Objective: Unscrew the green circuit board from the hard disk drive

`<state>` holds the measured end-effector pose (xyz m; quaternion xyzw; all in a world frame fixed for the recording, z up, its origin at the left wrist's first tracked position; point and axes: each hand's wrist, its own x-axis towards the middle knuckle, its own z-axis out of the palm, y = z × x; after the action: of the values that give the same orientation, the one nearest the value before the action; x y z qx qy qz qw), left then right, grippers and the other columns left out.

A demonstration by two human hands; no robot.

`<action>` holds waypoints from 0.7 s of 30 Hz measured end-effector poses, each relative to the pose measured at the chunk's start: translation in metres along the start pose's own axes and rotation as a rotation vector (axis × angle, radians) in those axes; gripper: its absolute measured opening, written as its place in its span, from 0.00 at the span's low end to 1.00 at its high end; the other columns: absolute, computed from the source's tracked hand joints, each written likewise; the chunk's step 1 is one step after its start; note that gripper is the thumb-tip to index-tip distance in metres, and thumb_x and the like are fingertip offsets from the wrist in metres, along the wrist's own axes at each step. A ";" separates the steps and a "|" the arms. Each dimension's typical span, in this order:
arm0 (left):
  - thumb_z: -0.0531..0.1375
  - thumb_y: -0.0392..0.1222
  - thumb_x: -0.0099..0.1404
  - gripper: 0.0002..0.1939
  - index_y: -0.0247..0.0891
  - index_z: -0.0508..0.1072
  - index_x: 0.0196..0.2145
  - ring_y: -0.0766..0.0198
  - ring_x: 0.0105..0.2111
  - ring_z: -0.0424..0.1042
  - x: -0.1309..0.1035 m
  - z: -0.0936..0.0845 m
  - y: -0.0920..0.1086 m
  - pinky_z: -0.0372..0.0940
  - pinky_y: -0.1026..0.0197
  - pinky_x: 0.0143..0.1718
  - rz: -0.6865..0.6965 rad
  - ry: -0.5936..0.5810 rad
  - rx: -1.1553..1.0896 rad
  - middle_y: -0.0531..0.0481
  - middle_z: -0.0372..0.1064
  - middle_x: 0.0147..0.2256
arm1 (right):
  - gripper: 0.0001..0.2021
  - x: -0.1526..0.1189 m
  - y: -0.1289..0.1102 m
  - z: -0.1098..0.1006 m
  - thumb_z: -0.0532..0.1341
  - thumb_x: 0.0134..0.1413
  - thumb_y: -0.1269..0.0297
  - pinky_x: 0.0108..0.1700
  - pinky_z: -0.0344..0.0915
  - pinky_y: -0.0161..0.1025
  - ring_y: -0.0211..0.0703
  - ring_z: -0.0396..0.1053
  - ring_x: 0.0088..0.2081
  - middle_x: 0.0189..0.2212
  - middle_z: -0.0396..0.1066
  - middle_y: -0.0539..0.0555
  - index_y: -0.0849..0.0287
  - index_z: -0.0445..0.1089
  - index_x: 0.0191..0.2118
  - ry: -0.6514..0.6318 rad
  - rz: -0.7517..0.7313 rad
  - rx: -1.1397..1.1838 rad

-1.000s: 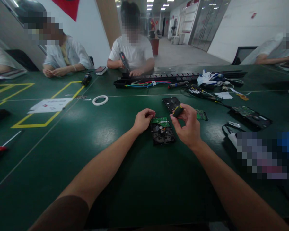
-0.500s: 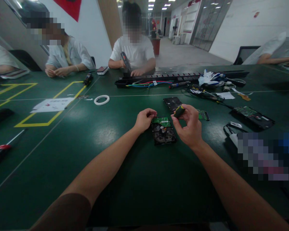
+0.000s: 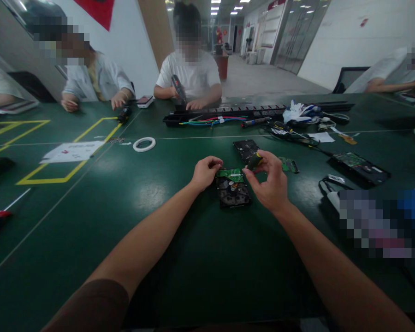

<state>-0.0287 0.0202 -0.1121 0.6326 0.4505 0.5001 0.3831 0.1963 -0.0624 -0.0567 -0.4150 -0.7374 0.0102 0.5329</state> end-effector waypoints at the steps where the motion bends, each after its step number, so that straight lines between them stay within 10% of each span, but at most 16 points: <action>1: 0.63 0.32 0.67 0.06 0.36 0.79 0.40 0.61 0.39 0.79 -0.001 -0.001 0.002 0.73 0.56 0.46 0.006 0.007 0.032 0.46 0.80 0.40 | 0.33 0.000 0.000 0.000 0.67 0.59 0.64 0.46 0.82 0.54 0.50 0.78 0.44 0.60 0.69 0.57 0.44 0.55 0.67 0.002 -0.010 -0.002; 8: 0.68 0.37 0.64 0.04 0.41 0.81 0.39 0.59 0.35 0.75 -0.002 -0.015 0.017 0.70 0.57 0.43 0.090 0.018 0.415 0.49 0.80 0.38 | 0.35 -0.001 -0.002 -0.002 0.65 0.60 0.67 0.45 0.83 0.53 0.52 0.79 0.46 0.60 0.70 0.58 0.45 0.54 0.69 -0.026 0.031 0.047; 21: 0.66 0.40 0.68 0.05 0.40 0.83 0.35 0.62 0.21 0.71 -0.003 -0.015 0.022 0.67 0.61 0.30 -0.036 -0.064 0.392 0.53 0.71 0.19 | 0.33 -0.002 -0.001 -0.001 0.63 0.62 0.69 0.50 0.83 0.53 0.52 0.79 0.51 0.58 0.72 0.57 0.43 0.51 0.68 -0.060 0.113 0.164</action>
<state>-0.0401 0.0117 -0.0895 0.7024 0.5381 0.3754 0.2759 0.1963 -0.0649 -0.0577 -0.4106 -0.7250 0.1127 0.5414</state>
